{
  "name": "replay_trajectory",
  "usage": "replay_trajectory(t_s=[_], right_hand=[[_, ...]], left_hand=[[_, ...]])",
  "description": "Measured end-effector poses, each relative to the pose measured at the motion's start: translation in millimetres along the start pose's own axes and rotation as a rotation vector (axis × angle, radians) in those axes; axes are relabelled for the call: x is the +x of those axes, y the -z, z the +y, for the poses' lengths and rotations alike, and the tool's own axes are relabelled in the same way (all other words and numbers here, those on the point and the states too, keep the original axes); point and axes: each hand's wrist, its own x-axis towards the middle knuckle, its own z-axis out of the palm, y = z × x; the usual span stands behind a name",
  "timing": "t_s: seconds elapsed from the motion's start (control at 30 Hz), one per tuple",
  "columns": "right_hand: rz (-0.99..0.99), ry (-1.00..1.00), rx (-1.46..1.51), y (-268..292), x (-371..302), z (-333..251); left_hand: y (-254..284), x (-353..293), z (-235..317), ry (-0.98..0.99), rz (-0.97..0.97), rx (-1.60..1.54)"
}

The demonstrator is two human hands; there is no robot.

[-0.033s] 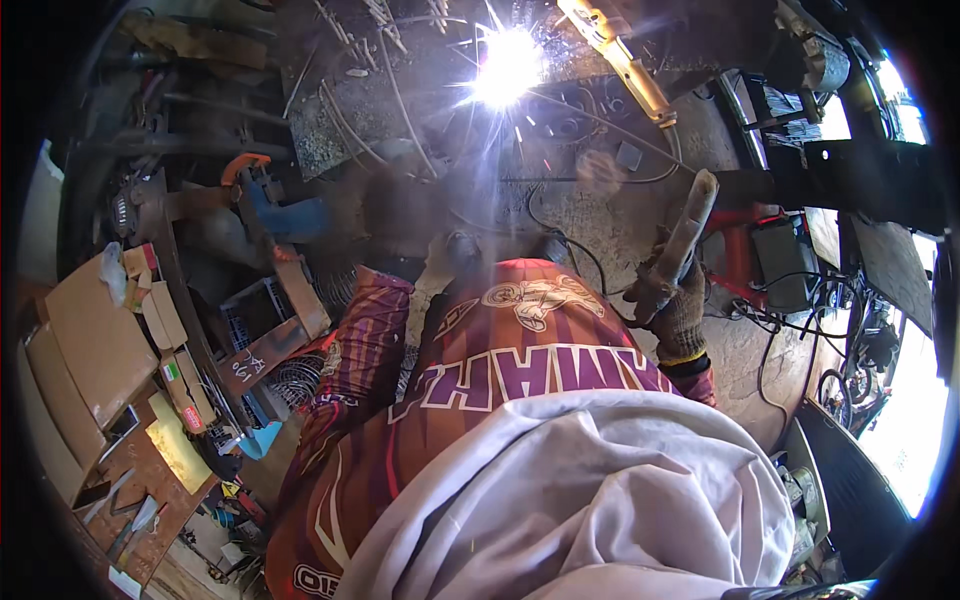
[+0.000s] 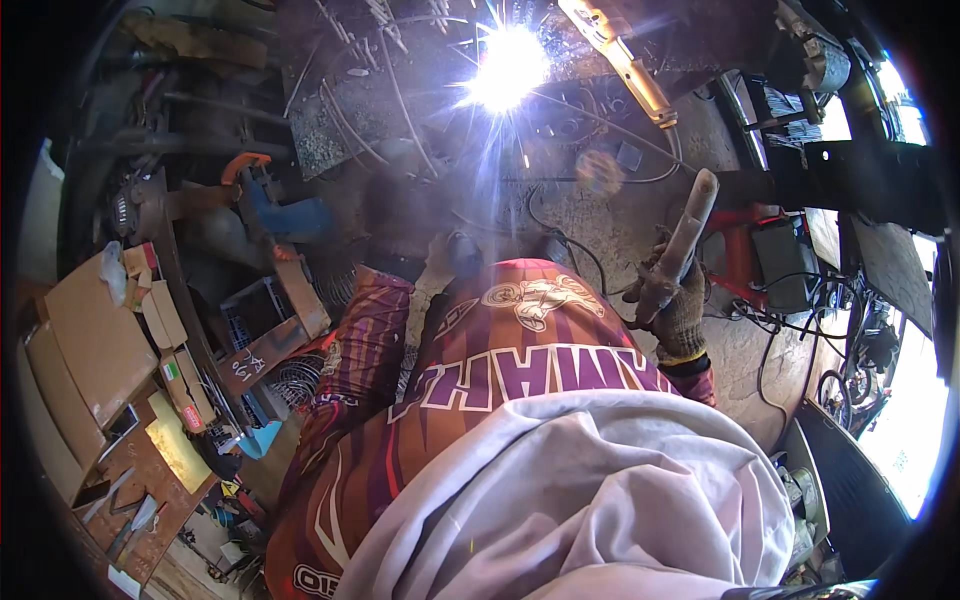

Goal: The person welds a wire frame by hand using a welding torch, first positioning a small piece of metal on the frame and then applying the torch to create a weld joint.

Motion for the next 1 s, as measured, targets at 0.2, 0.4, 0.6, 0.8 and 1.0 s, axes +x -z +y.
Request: replay_trajectory(t_s=[0.2,0.4,0.6,0.8,1.0], right_hand=[[-0.012,0.014,-0.053,-1,2,0],[0.000,0.118,-0.031,3,2,4],[0.113,0.075,0.031,-2,-2,-4],[0.106,0.018,-0.016,-7,-3,-12],[0.055,0.000,0.046,-7,-3,-7]], left_hand=[[14,-4,-4,-0.074,-0.146,0.190],[31,5,10,-0.023,0.080,-0.133],[40,9,16,0.141,0.057,-0.512],[48,15,24,0.166,0.193,-0.590],[50,11,22,0.186,0.057,-0.499]])
